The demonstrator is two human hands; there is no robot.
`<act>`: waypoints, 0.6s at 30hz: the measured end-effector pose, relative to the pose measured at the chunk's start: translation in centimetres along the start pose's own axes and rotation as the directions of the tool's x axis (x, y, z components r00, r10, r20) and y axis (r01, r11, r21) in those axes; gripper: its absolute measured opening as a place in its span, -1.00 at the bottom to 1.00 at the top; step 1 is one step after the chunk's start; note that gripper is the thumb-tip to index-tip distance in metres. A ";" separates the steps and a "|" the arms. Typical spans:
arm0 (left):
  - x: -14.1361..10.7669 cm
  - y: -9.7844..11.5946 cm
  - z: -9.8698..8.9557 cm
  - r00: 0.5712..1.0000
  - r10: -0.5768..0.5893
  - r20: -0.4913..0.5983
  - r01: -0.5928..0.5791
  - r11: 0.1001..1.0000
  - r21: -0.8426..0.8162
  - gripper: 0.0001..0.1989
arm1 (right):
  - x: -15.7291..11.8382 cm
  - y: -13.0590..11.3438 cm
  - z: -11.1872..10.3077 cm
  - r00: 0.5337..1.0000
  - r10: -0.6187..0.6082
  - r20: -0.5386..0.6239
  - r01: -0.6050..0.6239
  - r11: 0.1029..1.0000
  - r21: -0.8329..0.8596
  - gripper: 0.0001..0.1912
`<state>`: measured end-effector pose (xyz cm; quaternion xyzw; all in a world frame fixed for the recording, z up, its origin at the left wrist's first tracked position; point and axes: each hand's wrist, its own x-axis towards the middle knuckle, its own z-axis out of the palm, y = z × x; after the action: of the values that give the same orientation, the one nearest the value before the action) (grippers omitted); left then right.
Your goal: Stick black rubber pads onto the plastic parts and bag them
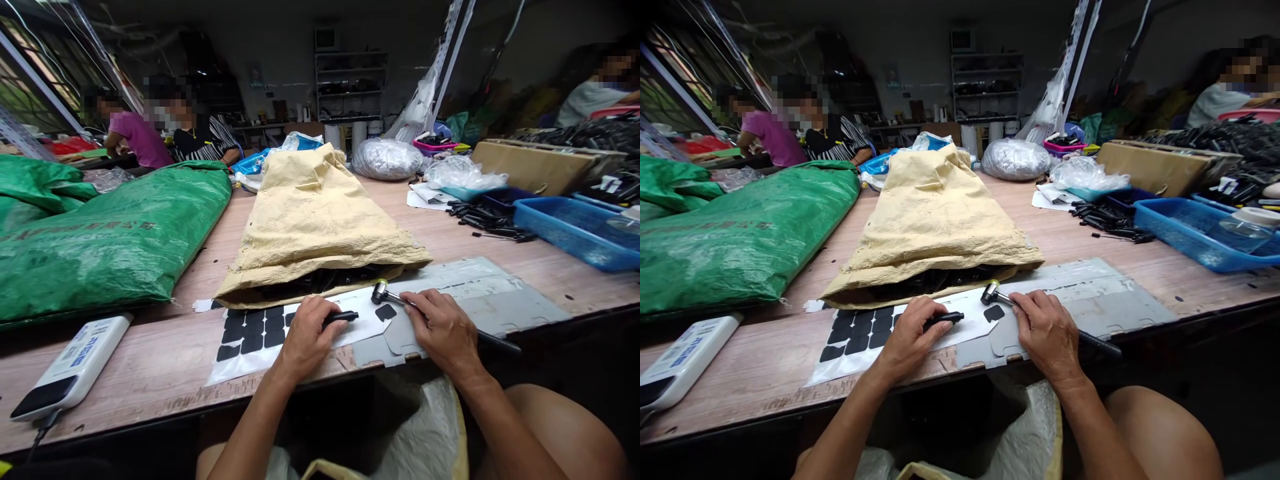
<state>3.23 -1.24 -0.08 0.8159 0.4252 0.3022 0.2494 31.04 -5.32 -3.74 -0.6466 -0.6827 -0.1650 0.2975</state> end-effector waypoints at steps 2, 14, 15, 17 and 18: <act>-1.1 1.3 0.0 0.999 0.023 0.045 -0.019 0.997 -0.081 -0.86 | 0.0 0.1 0.0 1.000 0.001 0.003 -0.001 1.000 -0.008 -0.75; -11.2 -0.5 6.7 0.783 -0.380 0.492 0.406 0.912 0.058 -0.75 | -0.1 0.0 -0.1 1.000 0.021 0.011 -0.020 0.999 -0.027 -0.75; -11.9 -1.5 7.4 0.754 -0.443 0.485 0.450 0.886 0.110 -0.74 | -0.1 0.0 -0.1 1.000 0.024 0.008 -0.023 0.999 -0.027 -0.75; -12.9 -2.7 8.3 0.727 -0.498 0.474 0.485 0.860 0.160 -0.74 | -0.1 0.0 -0.1 1.000 0.026 0.003 -0.026 0.999 -0.025 -0.75; -13.2 -2.9 8.4 0.727 -0.496 0.475 0.483 0.861 0.159 -0.73 | -0.1 0.0 -0.1 1.000 0.026 0.004 -0.026 0.999 -0.025 -0.75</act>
<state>1.59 -12.14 -11.55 0.7275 0.5491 -0.0013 0.4113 31.05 -5.46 -3.75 -0.6595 -0.6727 -0.1682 0.2903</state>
